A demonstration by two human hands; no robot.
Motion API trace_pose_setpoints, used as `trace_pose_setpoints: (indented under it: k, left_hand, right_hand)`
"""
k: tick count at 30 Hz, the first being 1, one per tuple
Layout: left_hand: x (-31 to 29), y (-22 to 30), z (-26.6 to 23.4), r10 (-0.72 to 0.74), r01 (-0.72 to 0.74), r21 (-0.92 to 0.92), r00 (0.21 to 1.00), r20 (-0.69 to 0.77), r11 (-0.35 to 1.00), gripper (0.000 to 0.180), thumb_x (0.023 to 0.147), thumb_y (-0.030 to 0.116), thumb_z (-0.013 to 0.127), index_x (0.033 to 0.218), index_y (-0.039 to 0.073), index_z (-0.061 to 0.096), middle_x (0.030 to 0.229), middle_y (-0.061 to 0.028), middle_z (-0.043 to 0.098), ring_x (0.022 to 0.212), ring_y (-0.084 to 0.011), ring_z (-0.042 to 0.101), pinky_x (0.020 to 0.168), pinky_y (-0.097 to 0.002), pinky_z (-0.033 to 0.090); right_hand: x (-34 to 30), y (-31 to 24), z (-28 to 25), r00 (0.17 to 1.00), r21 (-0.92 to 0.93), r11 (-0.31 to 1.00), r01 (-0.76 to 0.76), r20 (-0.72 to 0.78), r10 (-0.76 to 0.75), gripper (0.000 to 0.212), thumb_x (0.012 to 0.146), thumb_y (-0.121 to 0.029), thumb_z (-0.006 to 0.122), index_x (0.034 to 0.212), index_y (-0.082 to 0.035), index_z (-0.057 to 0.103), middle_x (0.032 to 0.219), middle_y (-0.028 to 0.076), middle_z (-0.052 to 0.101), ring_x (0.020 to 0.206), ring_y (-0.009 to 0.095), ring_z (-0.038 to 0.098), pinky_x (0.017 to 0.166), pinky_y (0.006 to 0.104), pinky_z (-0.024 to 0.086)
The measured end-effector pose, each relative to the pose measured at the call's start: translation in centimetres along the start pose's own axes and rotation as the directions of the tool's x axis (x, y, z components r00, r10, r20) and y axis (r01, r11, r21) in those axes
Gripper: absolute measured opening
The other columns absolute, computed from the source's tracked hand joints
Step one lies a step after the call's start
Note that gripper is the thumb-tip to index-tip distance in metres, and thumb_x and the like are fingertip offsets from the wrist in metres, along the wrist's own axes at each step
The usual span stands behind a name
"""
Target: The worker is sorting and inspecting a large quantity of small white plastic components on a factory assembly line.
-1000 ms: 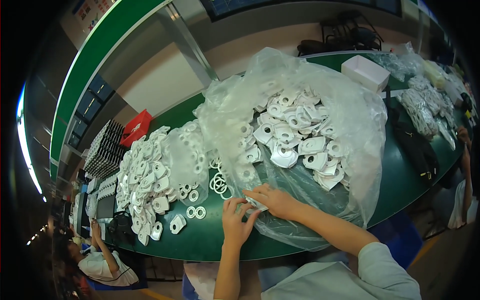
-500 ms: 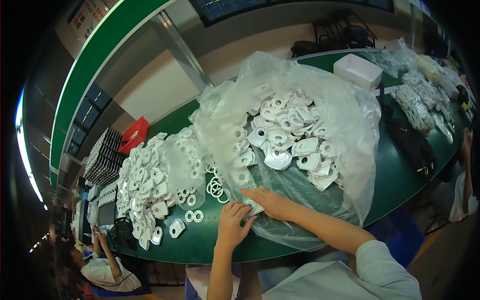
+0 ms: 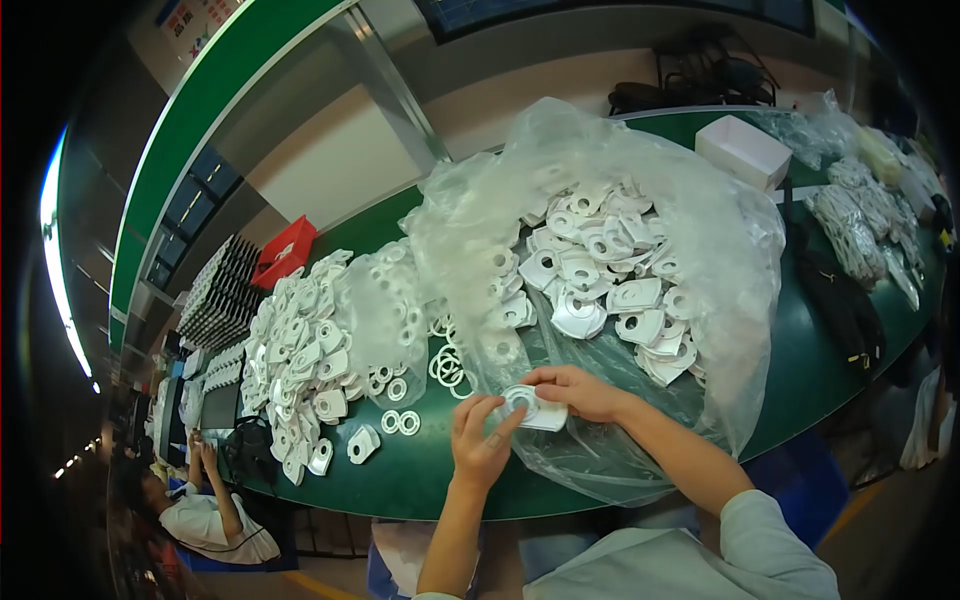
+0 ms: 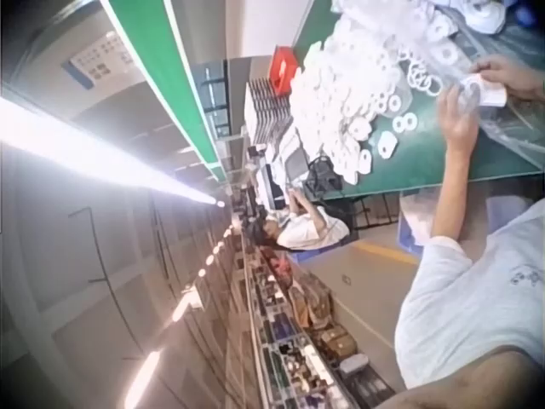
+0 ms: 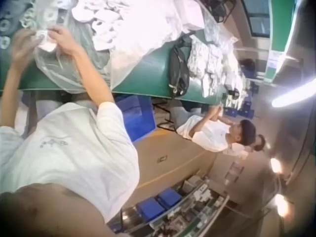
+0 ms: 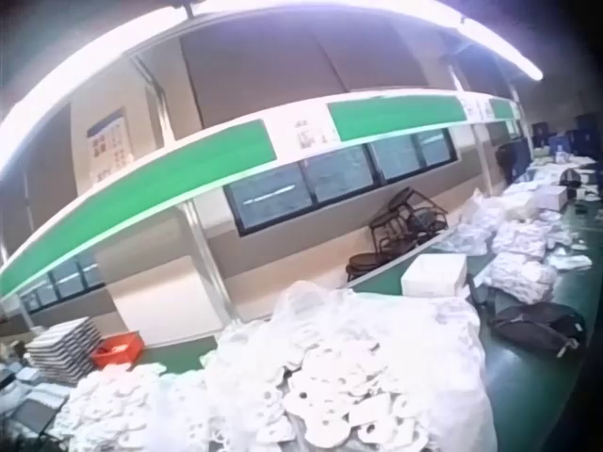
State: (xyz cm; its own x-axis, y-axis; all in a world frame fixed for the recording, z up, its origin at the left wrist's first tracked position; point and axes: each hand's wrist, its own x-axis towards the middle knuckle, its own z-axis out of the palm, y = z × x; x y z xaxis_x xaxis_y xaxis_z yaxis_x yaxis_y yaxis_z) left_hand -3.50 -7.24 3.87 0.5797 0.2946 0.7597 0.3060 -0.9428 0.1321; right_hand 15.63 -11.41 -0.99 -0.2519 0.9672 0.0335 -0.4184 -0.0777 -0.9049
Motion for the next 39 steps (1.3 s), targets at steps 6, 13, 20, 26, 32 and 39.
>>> trace_pose_setpoints:
  k: [6,13,20,26,32,39]
  left_hand:
    - [-0.2,-1.3,0.8,0.018,0.016,-0.160,0.979,0.203,0.987,0.036,0.059,-0.007,0.067,0.090,0.012,0.069,0.091,-0.0070,0.060,0.085,-0.0252,0.058,0.072,-0.0341,0.048]
    - [0.5,-12.7,0.4,-0.454,0.444,0.098,0.849,0.270,0.890,0.017,0.076,0.006,0.062,0.093,0.006,0.066,0.083,-0.0100,0.062,0.082,-0.0287,0.058,0.071,-0.0361,0.046]
    - [1.5,-13.1,1.4,-0.406,0.354,0.202,0.835,0.372,0.913,0.013,0.074,0.012,0.065,0.086,0.007,0.068,0.080,-0.0095,0.061,0.078,-0.0291,0.057,0.071,-0.0376,0.044]
    - [2.9,-13.7,-1.8,-0.558,0.604,0.070,0.678,0.479,0.794,0.014,0.073,0.005,0.062,0.086,-0.001,0.066,0.070,-0.0142,0.064,0.061,-0.0219,0.060,0.059,-0.0302,0.046]
    - [3.7,-9.9,-2.9,-0.659,0.815,-0.351,0.579,0.480,0.461,0.013,0.078,0.004,0.061,0.087,-0.003,0.066,0.069,-0.0036,0.062,0.057,-0.0080,0.053,0.052,-0.0214,0.041]
    - [2.3,-3.4,2.1,-0.706,0.791,-0.556,0.545,0.452,0.255,0.014,0.079,0.002,0.062,0.090,-0.007,0.062,0.074,-0.0087,0.064,0.062,-0.0136,0.062,0.052,-0.0228,0.047]
  right_hand:
    - [-0.2,0.4,0.0,0.990,0.154,0.978,-0.141,-0.006,0.144,0.023,0.089,-0.012,0.054,0.107,-0.003,0.043,0.087,0.015,0.062,0.067,0.021,0.065,0.058,0.0315,0.055]
    - [0.1,0.0,1.0,0.981,0.172,0.980,-0.100,-0.148,0.126,0.021,0.088,-0.010,0.054,0.105,0.001,0.046,0.087,0.016,0.062,0.071,0.023,0.066,0.060,0.0303,0.054]
    - [0.2,0.3,0.8,0.975,0.202,0.977,-0.066,-0.194,0.106,0.020,0.090,-0.010,0.052,0.104,0.004,0.050,0.090,0.014,0.063,0.072,0.023,0.066,0.063,0.0302,0.054]
    - [0.2,0.2,0.8,0.961,0.300,0.951,-0.074,-0.233,0.148,0.026,0.095,-0.020,0.045,0.110,0.001,0.047,0.097,0.015,0.061,0.081,0.024,0.065,0.070,0.0330,0.055]
    - [0.2,0.0,1.0,0.951,0.379,0.924,-0.038,-0.270,0.150,0.034,0.097,-0.023,0.037,0.118,0.003,0.043,0.110,0.019,0.056,0.095,0.032,0.061,0.082,0.0394,0.052]
    - [0.3,0.5,0.7,0.961,0.417,0.908,0.038,-0.265,0.081,0.033,0.097,-0.026,0.038,0.114,0.000,0.046,0.107,0.014,0.058,0.092,0.026,0.062,0.080,0.0367,0.052]
